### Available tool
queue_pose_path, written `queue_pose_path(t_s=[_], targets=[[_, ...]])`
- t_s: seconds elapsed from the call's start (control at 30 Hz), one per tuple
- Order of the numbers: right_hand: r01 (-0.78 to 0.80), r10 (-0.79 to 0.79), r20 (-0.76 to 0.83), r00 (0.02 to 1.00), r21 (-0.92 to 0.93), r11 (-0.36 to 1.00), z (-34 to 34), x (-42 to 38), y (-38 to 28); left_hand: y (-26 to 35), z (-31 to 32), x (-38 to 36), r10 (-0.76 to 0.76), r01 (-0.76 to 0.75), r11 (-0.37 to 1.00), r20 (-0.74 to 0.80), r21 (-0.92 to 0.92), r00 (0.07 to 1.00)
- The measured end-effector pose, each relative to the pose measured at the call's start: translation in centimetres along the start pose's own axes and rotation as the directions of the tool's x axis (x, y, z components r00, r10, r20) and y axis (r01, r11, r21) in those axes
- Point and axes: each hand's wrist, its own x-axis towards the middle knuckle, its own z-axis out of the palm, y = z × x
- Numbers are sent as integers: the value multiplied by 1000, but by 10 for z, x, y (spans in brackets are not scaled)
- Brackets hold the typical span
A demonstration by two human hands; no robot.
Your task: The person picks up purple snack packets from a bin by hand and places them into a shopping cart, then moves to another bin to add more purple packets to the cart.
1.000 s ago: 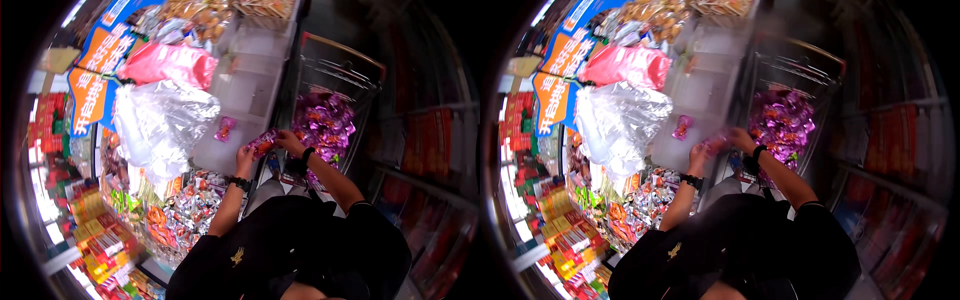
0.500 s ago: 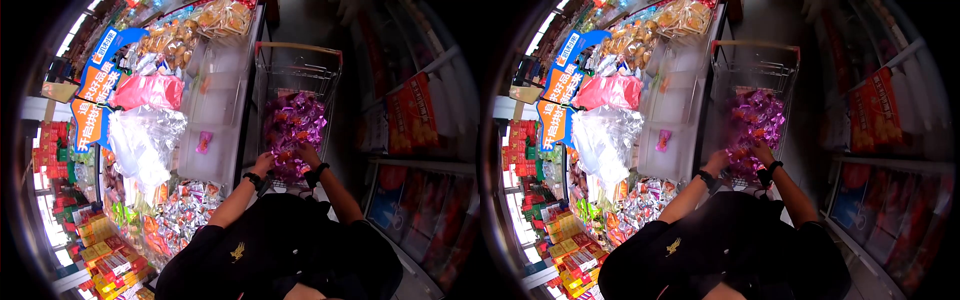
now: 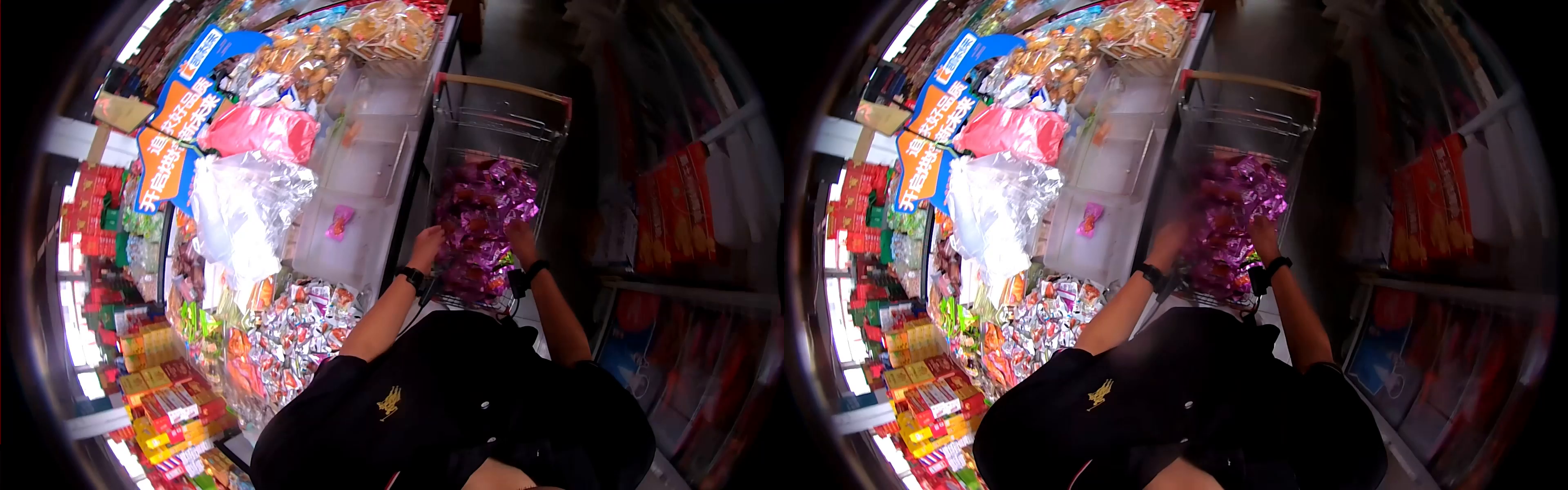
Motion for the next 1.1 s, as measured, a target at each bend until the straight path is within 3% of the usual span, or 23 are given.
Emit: queue_pose_path(t_s=[0.03,0.07,0.13,0.2,0.23,0.27,0.3,0.33,0.43,0.57,0.67,0.73,0.77,0.83,0.87,0.9,0.93,1.0,1.1], targets=[[16,-16,17,1000,-28,999,12,3,8,-44,-21,4,108,-108,994,10,30,994],[-6,8,19,1000,-65,998,12,-10,-34,-67,-41,2,211,-212,975,27,61,977],[-52,45,148,988,47,998,34,-4,-39,-88,-80,-9,404,-411,904,74,119,912],[-170,95,292,952,246,954,53,-3,-56,-79,-110,-29,200,-194,977,-64,83,978],[-201,112,335,935,245,948,62,-3,-75,-70,-124,-40,92,-87,995,-131,44,987],[-232,129,374,918,244,942,72,-3,-95,-70,-136,-47,-43,-22,960,-225,-278,973],[-263,147,410,900,242,934,80,-2,-113,-71,-146,-50,-195,6,817,-266,-576,944],[-176,114,465,878,91,980,88,2,-130,-53,-153,-52,-386,42,678,-307,-734,870],[-124,-13,464,886,263,957,145,19,-134,-65,-191,-55,-370,49,748,-354,-662,859],[-141,-33,596,802,242,960,208,40,-179,-79,-229,-48,-522,7,601,-385,-800,761],[-218,19,732,681,178,960,262,59,-198,-90,-254,-37,-596,-23,536,-398,-844,697],[-231,48,745,665,144,962,302,63,-207,-111,-275,-25,-666,-31,483,-390,-875,637],[-234,58,748,661,132,963,319,68,-211,-118,-287,-18,-655,-35,486,-390,-873,647],[-97,9,778,629,67,993,375,86,-170,-129,-308,-6,-627,-39,496,-388,-868,676],[-46,-10,776,631,51,998,403,89,-145,-143,-316,-13,-570,-8,449,-293,-894,768],[-107,28,774,632,52,993,418,92,-146,-153,-328,-12,-493,33,411,-191,-911,849],[-169,66,772,632,54,984,433,97,-147,-107,-314,-4,-651,-21,430,-326,-903,685],[-515,264,785,561,81,853,441,91,-173,-153,-335,7,-650,8,358,-243,-933,720],[-246,305,705,640,-189,951,464,104,-181,-175,-352,22,-688,27,347,-235,-937,687]])
